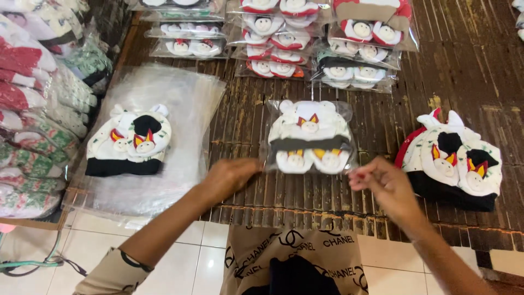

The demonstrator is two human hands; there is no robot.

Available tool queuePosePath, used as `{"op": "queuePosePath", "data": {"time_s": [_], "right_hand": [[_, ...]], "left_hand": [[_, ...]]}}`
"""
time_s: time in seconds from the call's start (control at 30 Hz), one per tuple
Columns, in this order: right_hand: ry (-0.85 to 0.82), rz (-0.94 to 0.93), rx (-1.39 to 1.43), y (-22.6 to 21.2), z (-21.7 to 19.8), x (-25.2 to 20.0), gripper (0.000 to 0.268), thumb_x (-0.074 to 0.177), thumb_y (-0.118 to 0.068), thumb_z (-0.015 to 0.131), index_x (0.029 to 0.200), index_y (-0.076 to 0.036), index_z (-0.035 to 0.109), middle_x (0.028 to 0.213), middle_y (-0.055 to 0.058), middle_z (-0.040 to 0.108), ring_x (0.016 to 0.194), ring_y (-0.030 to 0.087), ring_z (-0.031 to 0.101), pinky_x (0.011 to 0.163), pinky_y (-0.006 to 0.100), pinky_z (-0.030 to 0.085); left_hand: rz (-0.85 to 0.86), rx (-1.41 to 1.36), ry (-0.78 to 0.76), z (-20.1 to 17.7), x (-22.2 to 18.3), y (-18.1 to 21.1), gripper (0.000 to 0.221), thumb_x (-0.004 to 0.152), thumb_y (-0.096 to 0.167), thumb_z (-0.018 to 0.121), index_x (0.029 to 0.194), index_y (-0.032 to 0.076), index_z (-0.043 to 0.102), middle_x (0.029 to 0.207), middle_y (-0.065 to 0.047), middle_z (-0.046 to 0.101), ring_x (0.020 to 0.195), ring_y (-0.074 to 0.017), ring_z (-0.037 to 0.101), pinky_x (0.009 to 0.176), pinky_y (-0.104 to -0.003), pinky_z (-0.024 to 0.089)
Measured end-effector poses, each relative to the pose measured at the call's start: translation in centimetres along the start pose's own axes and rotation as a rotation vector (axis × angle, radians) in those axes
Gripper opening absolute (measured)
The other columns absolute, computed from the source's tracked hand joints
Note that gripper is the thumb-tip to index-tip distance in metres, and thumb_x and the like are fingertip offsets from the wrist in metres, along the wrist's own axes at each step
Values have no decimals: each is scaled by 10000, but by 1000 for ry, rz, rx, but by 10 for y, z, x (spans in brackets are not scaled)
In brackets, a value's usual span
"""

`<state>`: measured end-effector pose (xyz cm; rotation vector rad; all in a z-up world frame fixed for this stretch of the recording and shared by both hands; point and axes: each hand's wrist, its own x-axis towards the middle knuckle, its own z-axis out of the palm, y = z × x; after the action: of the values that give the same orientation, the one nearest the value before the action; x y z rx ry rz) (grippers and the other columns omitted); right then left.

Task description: Packaging baby hats and socks into clear plastic bags

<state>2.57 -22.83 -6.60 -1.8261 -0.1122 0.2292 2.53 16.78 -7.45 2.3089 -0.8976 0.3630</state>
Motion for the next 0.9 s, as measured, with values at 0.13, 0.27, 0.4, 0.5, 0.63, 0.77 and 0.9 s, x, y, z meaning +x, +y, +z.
{"op": "queuePosePath", "data": {"time_s": [0.13, 0.27, 0.4, 0.5, 0.63, 0.77, 0.9], "right_hand": [[29, 23, 62, 19, 9, -6, 115, 976, 65, 572, 1060, 101, 642, 920, 259, 752, 817, 252, 751, 771, 391, 667], [-2, 63, 6, 15, 6, -3, 130, 967, 42, 602, 1053, 105, 676, 891, 264, 762, 815, 264, 742, 775, 432, 673], [-24, 248, 103, -1, 2, 4, 236, 969, 26, 586, 1172, 132, 643, 1088, 344, 737, 940, 364, 719, 901, 546, 620], [-39, 361, 214, -41, 3, 10, 548, 954, -138, 618, 1399, 131, 446, 1129, 399, 638, 1015, 469, 676, 969, 608, 558], [-104, 409, 198, -45, 0, 31, 611, 972, -114, 563, 1503, 79, 329, 1183, 476, 582, 1085, 575, 653, 1011, 652, 514], [-60, 243, 34, -34, 5, 44, 643, 932, -161, 680, 1483, -9, 386, 1128, 321, 636, 875, 362, 704, 830, 516, 602], [-39, 119, -31, -14, 9, 55, 613, 899, -11, 713, 1447, -41, 440, 1045, 199, 593, 830, 264, 667, 771, 426, 607]], "left_hand": [[131, 143, 3, 13, -17, -9, 187, 1014, 50, 561, 1069, 98, 733, 1121, -102, 764, 1025, -271, 740, 847, -359, 623], [19, 65, -30, -12, -2, 18, 144, 948, -3, 633, 1026, 63, 735, 1064, -141, 765, 1026, -321, 719, 855, -393, 607], [-383, -224, -91, -22, 0, 30, 236, 893, -16, 647, 1100, 60, 730, 1043, -156, 776, 977, -355, 722, 832, -447, 589], [-593, -465, -85, -25, 10, 27, 378, 947, 76, 508, 1318, 124, 457, 1103, -229, 753, 876, -395, 741, 753, -522, 596], [-880, -865, 45, -1, 27, 4, 606, 964, 364, 663, 1411, 53, 395, 1069, -281, 712, 945, -317, 699, 854, -446, 591], [-879, -893, 77, 14, 48, -2, 880, 831, 331, 835, 1493, 39, 334, 1110, -263, 661, 885, -242, 649, 761, -360, 589], [-792, -915, 110, 47, 49, -28, 926, 730, 180, 924, 1482, 83, 392, 1049, -181, 622, 825, -201, 619, 719, -286, 572]]}}
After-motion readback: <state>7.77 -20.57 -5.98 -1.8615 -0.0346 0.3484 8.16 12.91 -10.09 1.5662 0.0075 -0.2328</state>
